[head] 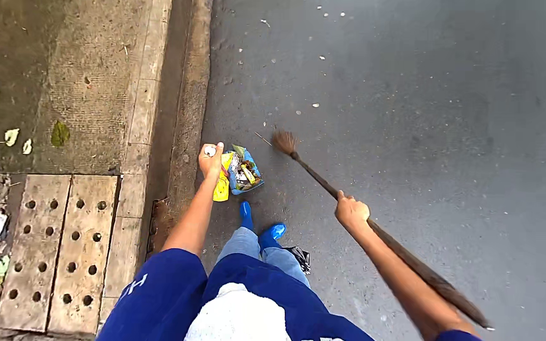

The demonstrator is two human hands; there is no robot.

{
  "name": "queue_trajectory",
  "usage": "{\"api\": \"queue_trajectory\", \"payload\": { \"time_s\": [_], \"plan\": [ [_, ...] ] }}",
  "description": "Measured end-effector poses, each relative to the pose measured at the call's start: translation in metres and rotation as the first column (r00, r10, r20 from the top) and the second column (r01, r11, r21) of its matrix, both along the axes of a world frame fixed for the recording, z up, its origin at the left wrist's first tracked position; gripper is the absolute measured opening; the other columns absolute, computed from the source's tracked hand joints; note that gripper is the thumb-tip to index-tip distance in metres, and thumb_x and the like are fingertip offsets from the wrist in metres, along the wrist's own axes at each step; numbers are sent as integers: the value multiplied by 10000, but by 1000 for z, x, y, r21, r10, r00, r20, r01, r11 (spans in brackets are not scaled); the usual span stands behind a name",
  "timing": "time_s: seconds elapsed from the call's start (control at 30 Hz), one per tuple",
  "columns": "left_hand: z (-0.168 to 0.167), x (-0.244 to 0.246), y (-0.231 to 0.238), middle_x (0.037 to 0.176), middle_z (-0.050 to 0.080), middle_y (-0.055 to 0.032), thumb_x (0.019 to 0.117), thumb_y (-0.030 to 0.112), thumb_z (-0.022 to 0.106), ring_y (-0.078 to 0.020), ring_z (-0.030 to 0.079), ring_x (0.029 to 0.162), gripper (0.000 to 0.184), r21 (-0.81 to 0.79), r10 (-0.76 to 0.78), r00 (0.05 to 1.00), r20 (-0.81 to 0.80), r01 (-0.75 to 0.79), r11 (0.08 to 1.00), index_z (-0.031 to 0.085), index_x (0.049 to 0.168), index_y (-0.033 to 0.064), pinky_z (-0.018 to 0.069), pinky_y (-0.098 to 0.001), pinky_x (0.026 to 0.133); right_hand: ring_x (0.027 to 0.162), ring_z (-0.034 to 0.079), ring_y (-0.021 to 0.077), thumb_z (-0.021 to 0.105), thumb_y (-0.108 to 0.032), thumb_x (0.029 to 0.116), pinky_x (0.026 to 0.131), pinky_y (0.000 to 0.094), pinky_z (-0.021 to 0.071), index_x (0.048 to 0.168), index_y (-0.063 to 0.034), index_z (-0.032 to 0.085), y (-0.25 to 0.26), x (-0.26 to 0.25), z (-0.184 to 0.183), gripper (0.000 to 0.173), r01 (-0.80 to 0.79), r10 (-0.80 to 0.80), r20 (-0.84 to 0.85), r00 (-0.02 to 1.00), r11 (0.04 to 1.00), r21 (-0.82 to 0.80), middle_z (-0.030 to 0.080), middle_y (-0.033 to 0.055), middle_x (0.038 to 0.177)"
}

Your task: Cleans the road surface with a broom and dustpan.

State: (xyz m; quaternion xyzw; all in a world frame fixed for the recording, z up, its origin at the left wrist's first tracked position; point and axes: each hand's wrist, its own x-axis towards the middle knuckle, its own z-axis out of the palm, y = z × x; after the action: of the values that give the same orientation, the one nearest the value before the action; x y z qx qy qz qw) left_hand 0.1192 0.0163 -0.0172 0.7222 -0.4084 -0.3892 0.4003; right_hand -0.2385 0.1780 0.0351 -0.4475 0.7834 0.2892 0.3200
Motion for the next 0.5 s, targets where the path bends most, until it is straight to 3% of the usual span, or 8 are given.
{"api": "queue_trajectory", "payload": {
  "time_s": [0.1,0.2,0.27,0.37,0.5],
  "plan": [
    [-11,15,-16,924,663,-89,954,269,732,-148,618,852,289,-4,22,998,52,-22,1000,672,1069,10,510,-381,824,1159,620,551,546,-75,992,894,706,497,1598,-144,392,-2,-12,33,630,-96,96,-5,995,994,54,566,309,1413],
    [-14,40,-35,946,667,-121,947,258,740,-173,624,881,311,-30,18,997,79,-16,999,664,1067,-19,505,-395,855,1169,611,568,590,-139,1008,902,748,466,1556,-164,478,-15,-34,84,560,-48,47,-35,998,998,-36,607,308,1369],
    [-10,61,-49,953,665,-145,945,266,742,-215,629,889,334,-19,12,994,108,-10,1000,654,1071,-31,503,-440,855,1204,607,543,569,-156,1028,927,732,461,1571,-183,459,-27,-30,96,555,-4,1,-71,997,999,-41,614,292,1372],
    [0,97,-70,1007,680,-179,935,257,752,-230,652,909,386,-20,19,993,119,-17,1000,638,1128,-57,530,-437,876,1218,603,535,527,-174,1046,941,728,466,1597,-175,411,-48,-3,73,563,105,-107,-85,991,994,-27,591,296,1400],
    [15,126,-97,1075,683,-223,934,273,761,-301,665,983,421,-24,59,985,162,-56,998,637,1171,-53,519,-506,929,1184,637,506,528,-202,1028,921,693,506,1529,-136,485,-70,52,26,508,226,-225,-46,973,974,9,635,283,1341]
  ]
}}
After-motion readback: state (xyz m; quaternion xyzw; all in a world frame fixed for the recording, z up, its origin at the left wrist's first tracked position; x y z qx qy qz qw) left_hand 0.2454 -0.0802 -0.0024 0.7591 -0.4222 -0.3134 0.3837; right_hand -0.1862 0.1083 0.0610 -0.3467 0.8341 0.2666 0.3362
